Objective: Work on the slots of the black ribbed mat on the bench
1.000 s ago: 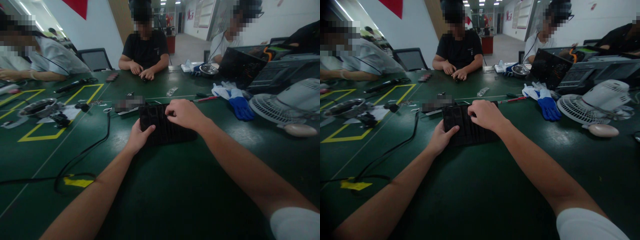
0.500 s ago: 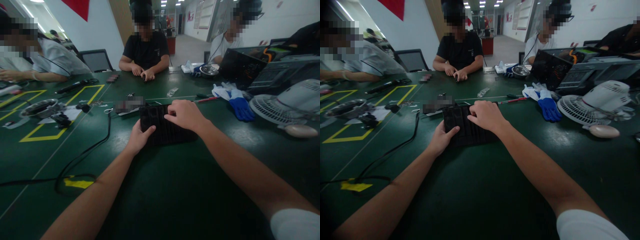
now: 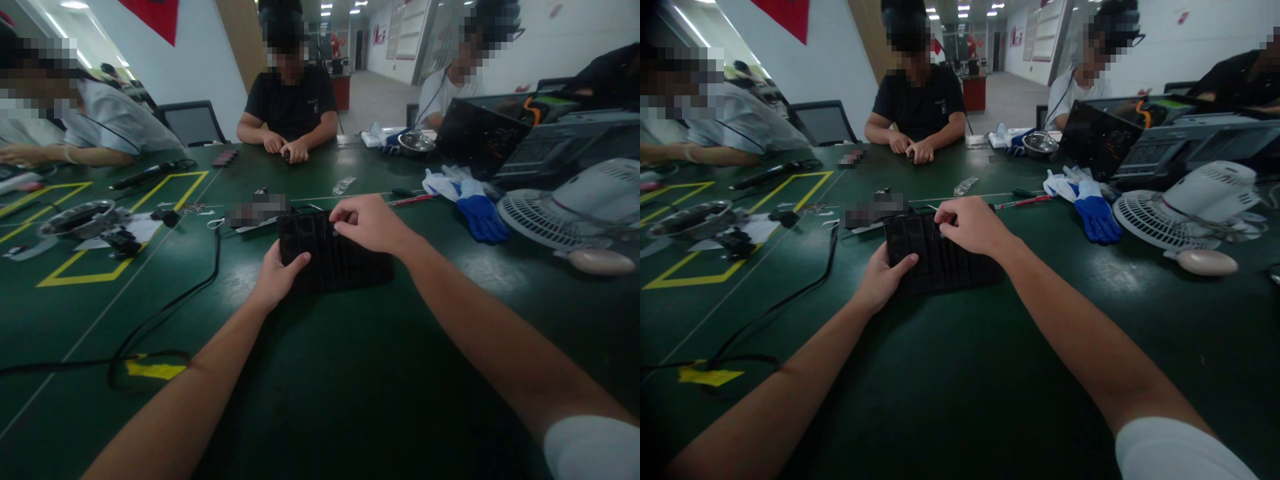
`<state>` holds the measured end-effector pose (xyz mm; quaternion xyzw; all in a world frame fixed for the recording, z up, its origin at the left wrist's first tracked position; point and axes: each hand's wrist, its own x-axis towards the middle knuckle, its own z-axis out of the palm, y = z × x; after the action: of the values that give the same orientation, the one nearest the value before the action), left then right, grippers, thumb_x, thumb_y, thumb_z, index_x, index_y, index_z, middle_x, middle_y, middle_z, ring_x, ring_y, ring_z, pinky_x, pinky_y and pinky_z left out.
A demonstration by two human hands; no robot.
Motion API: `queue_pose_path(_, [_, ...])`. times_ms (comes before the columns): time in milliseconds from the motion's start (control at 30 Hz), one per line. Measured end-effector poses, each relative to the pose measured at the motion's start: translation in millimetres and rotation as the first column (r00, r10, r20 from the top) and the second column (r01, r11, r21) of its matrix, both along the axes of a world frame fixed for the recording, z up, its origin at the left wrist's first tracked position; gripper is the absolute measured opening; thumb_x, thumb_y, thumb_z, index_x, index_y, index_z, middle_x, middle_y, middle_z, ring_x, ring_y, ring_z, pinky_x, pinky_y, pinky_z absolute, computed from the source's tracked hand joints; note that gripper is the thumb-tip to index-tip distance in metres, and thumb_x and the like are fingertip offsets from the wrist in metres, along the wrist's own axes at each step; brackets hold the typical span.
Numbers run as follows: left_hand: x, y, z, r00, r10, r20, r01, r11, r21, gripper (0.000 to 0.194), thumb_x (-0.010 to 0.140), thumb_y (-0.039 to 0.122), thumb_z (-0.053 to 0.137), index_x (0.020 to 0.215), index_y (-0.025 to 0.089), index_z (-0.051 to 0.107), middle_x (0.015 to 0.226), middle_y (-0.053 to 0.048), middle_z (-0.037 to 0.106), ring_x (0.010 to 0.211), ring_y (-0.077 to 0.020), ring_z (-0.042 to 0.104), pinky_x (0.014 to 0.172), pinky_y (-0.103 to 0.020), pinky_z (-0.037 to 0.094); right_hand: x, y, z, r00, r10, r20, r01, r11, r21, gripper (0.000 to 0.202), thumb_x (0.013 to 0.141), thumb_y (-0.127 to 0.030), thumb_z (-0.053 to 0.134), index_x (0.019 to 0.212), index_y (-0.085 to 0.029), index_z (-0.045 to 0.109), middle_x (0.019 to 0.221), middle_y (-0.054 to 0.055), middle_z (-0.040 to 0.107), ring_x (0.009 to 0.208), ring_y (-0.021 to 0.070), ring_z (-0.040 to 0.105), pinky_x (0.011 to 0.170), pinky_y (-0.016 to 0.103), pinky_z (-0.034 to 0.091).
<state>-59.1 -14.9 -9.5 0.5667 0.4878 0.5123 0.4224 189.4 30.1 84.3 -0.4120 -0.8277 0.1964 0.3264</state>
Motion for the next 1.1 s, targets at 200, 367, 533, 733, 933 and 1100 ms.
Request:
queue_pose_path(200, [0.8, -0.7, -1.1, 1.0, 0.004, 0.004, -0.004, 1.0, -0.009, 0.063, 0.082, 0.048, 0.091, 0.132, 0.019, 0.067, 0.136, -0.014, 0.079, 0.129, -0.0359, 0.074, 0.116, -0.059, 0.058, -3.5, 1.9, -8.2, 1.0, 0.017, 0.006, -0.017, 1.0, -0.006, 0.015, 0.091, -0.017, 0.072, 0.098, -0.018, 0.085, 0.095, 0.006, 0.083, 0.08, 0.0183, 0.072, 0.08, 0.033, 0.054])
queue_pose_path(367, [0.7, -0.5, -1.0, 1.0, 0.021, 0.018, -0.021, 1.0, -0.014, 0.065, 0.08, 0.047, 0.093, 0.132, 0.019, 0.068, 0.136, -0.014, 0.079, 0.129, -0.0367, 0.074, 0.119, -0.061, 0.056, -3.3, 2.3, -9.9, 1.0, 0.014, -0.012, -0.014, 1.0, -0.002, 0.012, 0.09, -0.019, 0.074, 0.097, -0.018, 0.084, 0.094, 0.006, 0.083, 0.08, 0.0178, 0.071, 0.079, 0.033, 0.053])
queue_pose_path(533, [1.0, -1.2, 1.1, 1.0, 0.011, 0.007, -0.011, 1.0, -0.013, 0.063, 0.081, 0.049, 0.092, 0.131, 0.019, 0.068, 0.134, -0.013, 0.079, 0.127, -0.0359, 0.075, 0.118, -0.059, 0.057, -2.4, 3.3, -10.1, 1.0, 0.022, -0.021, -0.022, 0.999, -0.024, 0.011, 0.09, -0.019, 0.076, 0.097, -0.018, 0.084, 0.093, 0.005, 0.082, 0.079, 0.0175, 0.071, 0.078, 0.032, 0.053])
queue_pose_path(733, [1.7, -2.1, 3.5, 1.0, 0.023, 0.006, -0.023, 0.999, -0.022, 0.063, 0.08, 0.047, 0.093, 0.131, 0.019, 0.068, 0.134, -0.013, 0.079, 0.128, -0.0361, 0.074, 0.118, -0.059, 0.057, -2.3, 4.8, -11.1, 1.0, 0.018, 0.002, -0.018, 1.0, -0.007, 0.014, 0.09, -0.016, 0.074, 0.098, -0.019, 0.085, 0.095, 0.005, 0.082, 0.08, 0.0176, 0.07, 0.079, 0.033, 0.052])
queue_pose_path(933, [2.3, -1.4, 2.2, 0.999, 0.027, 0.021, -0.026, 0.999, -0.024, 0.064, 0.08, 0.046, 0.093, 0.132, 0.019, 0.068, 0.134, -0.014, 0.079, 0.128, -0.0362, 0.074, 0.119, -0.06, 0.056, -2.5, 5.1, -12.3, 1.0, 0.006, 0.014, -0.006, 1.0, -0.002, 0.016, 0.089, -0.014, 0.074, 0.099, -0.019, 0.086, 0.096, 0.006, 0.082, 0.079, 0.0169, 0.069, 0.08, 0.033, 0.052])
queue_pose_path(1100, [1.8, -1.4, 1.8, 1.0, 0.027, -0.008, -0.027, 0.999, -0.017, 0.061, 0.081, 0.046, 0.091, 0.131, 0.02, 0.068, 0.133, -0.013, 0.08, 0.126, -0.0359, 0.075, 0.115, -0.058, 0.059, -2.5, 5.2, -11.5, 1.0, 0.017, 0.022, -0.017, 1.0, -0.008, 0.016, 0.089, -0.013, 0.073, 0.099, -0.019, 0.085, 0.096, 0.006, 0.082, 0.08, 0.0173, 0.069, 0.08, 0.033, 0.052])
